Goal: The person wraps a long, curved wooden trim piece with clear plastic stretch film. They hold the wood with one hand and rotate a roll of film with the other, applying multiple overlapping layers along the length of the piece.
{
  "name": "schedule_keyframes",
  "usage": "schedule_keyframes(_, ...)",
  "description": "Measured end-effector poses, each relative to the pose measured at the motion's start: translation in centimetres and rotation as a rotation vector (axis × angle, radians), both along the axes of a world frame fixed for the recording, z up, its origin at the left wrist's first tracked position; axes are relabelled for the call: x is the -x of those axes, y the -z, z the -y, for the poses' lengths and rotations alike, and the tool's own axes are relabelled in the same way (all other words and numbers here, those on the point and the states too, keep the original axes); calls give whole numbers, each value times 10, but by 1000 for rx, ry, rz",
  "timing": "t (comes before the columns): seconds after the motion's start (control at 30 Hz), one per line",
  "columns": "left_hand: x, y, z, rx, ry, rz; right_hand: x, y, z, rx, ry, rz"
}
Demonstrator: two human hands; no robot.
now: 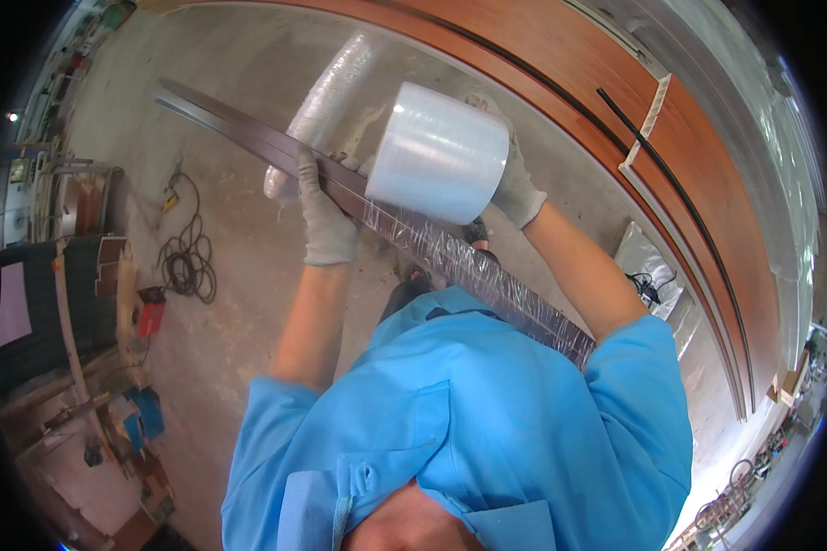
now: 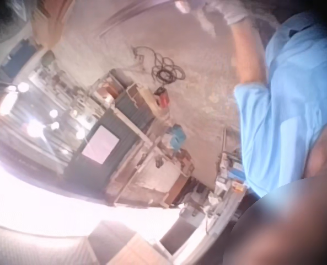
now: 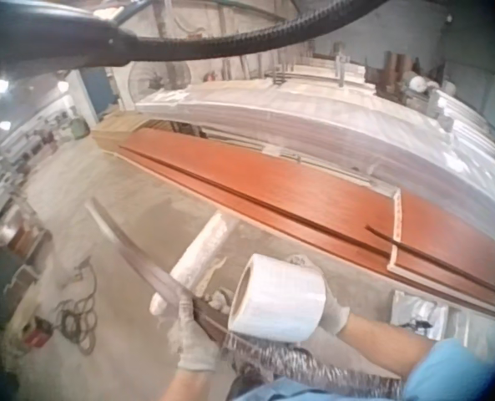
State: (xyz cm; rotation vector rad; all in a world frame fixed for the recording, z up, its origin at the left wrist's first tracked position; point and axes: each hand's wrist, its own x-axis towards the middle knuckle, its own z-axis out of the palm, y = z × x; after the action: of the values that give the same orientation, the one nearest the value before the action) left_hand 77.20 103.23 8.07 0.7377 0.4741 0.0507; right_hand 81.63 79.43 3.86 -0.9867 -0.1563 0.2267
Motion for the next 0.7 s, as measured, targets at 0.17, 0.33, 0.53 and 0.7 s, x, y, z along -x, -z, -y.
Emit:
schedule_keyframes(0.17,11,17,-10,-89,89,85,13,72,-13,150,-73,-358)
schedule_keyframes(0.33,48,63,-29,-659,624,297,45,84,-37,-283,-337,-950)
schedule_keyframes(0.53,60,61,-45,-1395,655,385,52,63,-53,204,-650,-768)
schedule_keyframes(0.7,70,-11,-93,-841,987,-13,21,-20,-34,1091,-856,-126)
